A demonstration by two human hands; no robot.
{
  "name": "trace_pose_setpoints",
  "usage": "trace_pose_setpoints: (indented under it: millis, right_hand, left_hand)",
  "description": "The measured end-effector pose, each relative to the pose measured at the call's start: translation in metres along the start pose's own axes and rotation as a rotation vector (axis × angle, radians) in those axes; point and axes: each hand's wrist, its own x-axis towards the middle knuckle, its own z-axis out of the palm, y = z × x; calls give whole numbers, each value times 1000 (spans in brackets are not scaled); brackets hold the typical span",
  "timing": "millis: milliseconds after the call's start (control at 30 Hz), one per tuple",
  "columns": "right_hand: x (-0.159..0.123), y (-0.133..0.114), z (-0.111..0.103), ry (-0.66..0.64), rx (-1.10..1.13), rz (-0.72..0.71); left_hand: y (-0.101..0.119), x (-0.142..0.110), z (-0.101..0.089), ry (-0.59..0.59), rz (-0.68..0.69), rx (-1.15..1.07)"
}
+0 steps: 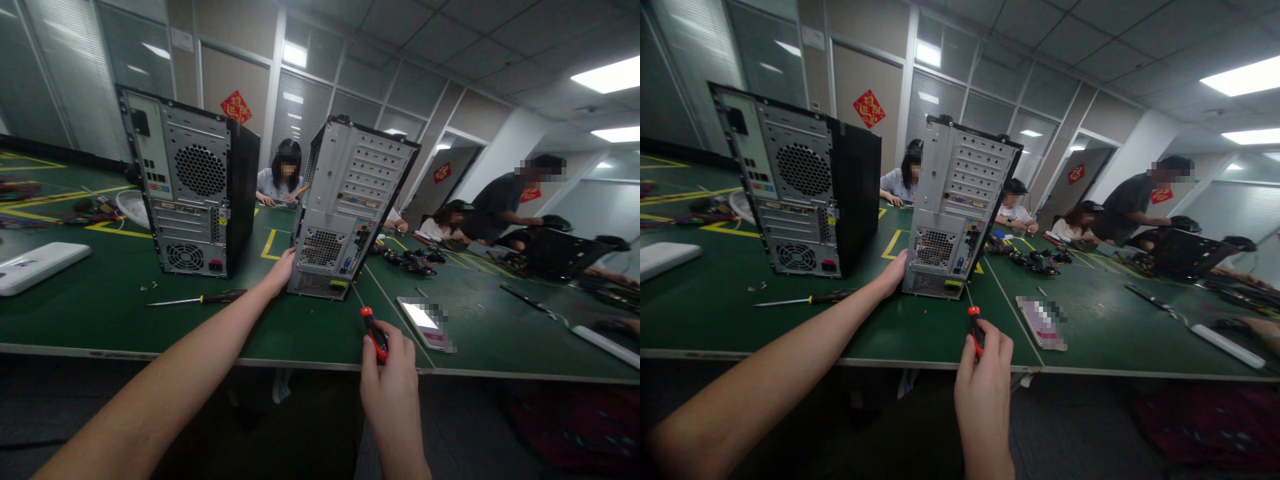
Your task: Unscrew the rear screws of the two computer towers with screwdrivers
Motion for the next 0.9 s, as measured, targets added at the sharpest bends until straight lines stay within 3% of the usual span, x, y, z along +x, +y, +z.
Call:
trace_pose_setpoints:
  millis: [400,900]
  right_hand:
    - [0,-1,-2,-29,-10,42]
    - [-2,2,2,28,-4,26]
  left_hand:
    - [1,-1,-1,-6,-28,-12]
    - [-5,3,-2,-13,-20,1]
